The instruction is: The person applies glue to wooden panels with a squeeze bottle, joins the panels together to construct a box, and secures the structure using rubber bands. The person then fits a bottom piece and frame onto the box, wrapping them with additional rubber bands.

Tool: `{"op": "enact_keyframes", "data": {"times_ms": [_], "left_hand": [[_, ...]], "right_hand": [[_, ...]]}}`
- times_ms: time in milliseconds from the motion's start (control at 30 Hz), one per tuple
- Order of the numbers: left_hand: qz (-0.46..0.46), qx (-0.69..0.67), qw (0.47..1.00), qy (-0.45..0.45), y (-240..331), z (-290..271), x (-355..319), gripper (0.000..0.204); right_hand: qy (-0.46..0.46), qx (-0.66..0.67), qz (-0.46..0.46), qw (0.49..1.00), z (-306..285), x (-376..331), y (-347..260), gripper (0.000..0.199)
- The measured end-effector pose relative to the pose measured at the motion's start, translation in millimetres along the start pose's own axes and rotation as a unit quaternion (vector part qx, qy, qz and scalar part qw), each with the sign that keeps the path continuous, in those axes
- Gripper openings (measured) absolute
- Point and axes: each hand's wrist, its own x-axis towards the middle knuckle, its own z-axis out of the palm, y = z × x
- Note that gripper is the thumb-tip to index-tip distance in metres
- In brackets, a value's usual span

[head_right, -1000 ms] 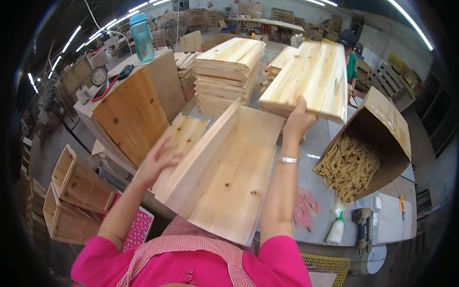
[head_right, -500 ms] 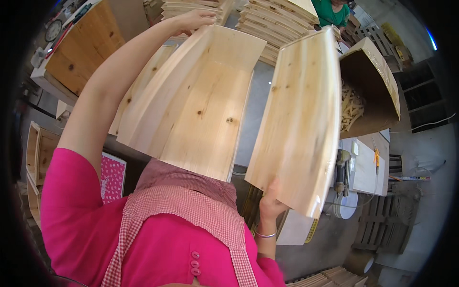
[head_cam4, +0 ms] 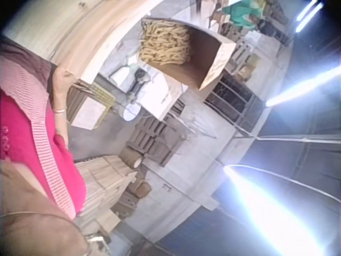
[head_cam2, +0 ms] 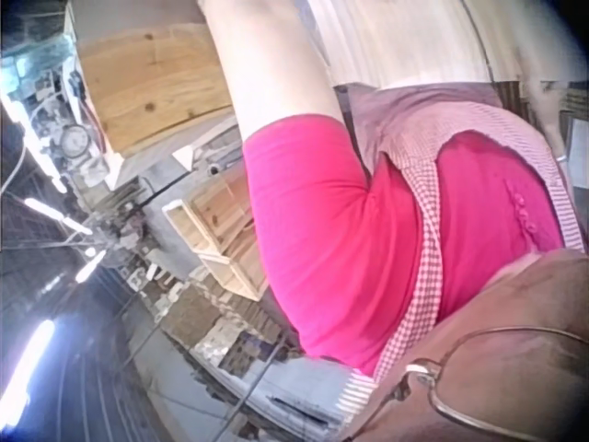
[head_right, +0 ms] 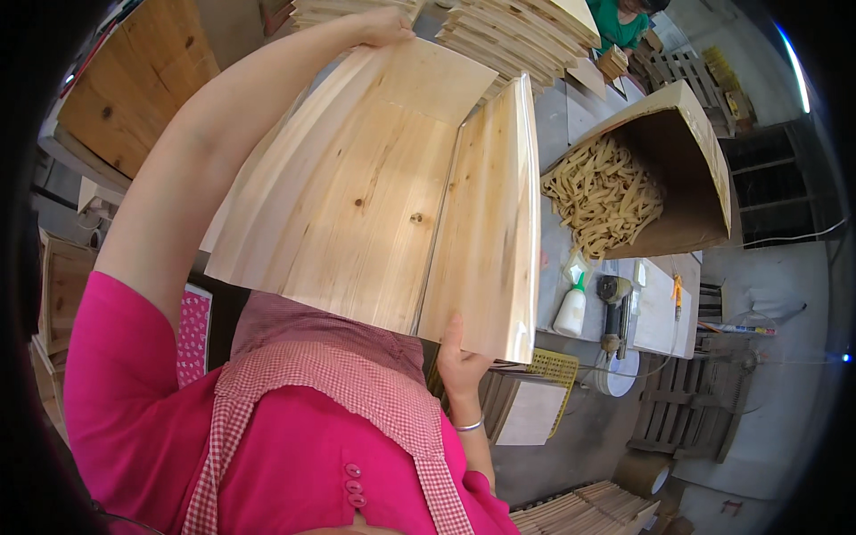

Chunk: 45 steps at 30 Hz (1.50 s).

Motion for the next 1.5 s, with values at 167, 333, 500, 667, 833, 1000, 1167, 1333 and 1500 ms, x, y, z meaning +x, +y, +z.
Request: {"op": "enact_keyframes", "data": {"times_ms": [167, 333, 500, 667, 833, 1000, 1167, 1333, 1500], "left_hand": [[0.074, 0.072, 0.995, -0.012, -35.8, 4.9, 23.6, 0.029], [0.085, 0.035, 0.995, 0.039, 32.0, 17.7, 5.7, 0.028], [0.335, 0.439, 0.831, -0.064, -49.9, 5.4, 37.4, 0.030], [0.131, 0.131, 0.977, -0.106, 14.7, 9.6, 28.4, 0.023], [0.001, -0.035, 0.995, -0.098, 40.5, -47.8, -36.1, 0.033], [0.002, -0.083, 0.992, -0.093, 38.6, -42.4, -31.7, 0.029], [0.118, 0.146, 0.978, -0.095, -3.1, -39.3, -20.6, 0.037], [-0.133, -0.440, 0.885, -0.073, 47.6, -60.4, -111.3, 0.058], [-0.091, -0.501, 0.741, 0.438, 2.4, -60.6, -310.6, 0.024]], "right_hand": [[-0.047, -0.012, -0.041, 0.998, 7.6, -2.7, -5.1, 0.030], [-0.014, -0.041, -0.023, 0.999, 5.0, -8.3, -4.8, 0.033], [-0.082, -0.007, -0.019, 0.996, 14.9, -5.7, -16.8, 0.035], [-0.063, -0.033, 0.052, 0.996, 6.8, -9.8, -1.8, 0.036], [-0.070, -0.064, -0.064, 0.993, 10.4, -8.2, -7.2, 0.039], [-0.076, -0.043, -0.036, 0.995, 10.1, -10.5, -10.2, 0.040], [-0.111, -0.104, -0.062, 0.986, 7.4, -11.0, -0.4, 0.039], [-0.057, -0.020, 0.105, 0.993, 2.6, -15.3, 8.4, 0.036], [-0.040, 0.131, 0.072, 0.988, -29.4, -42.4, 28.0, 0.046]]}}
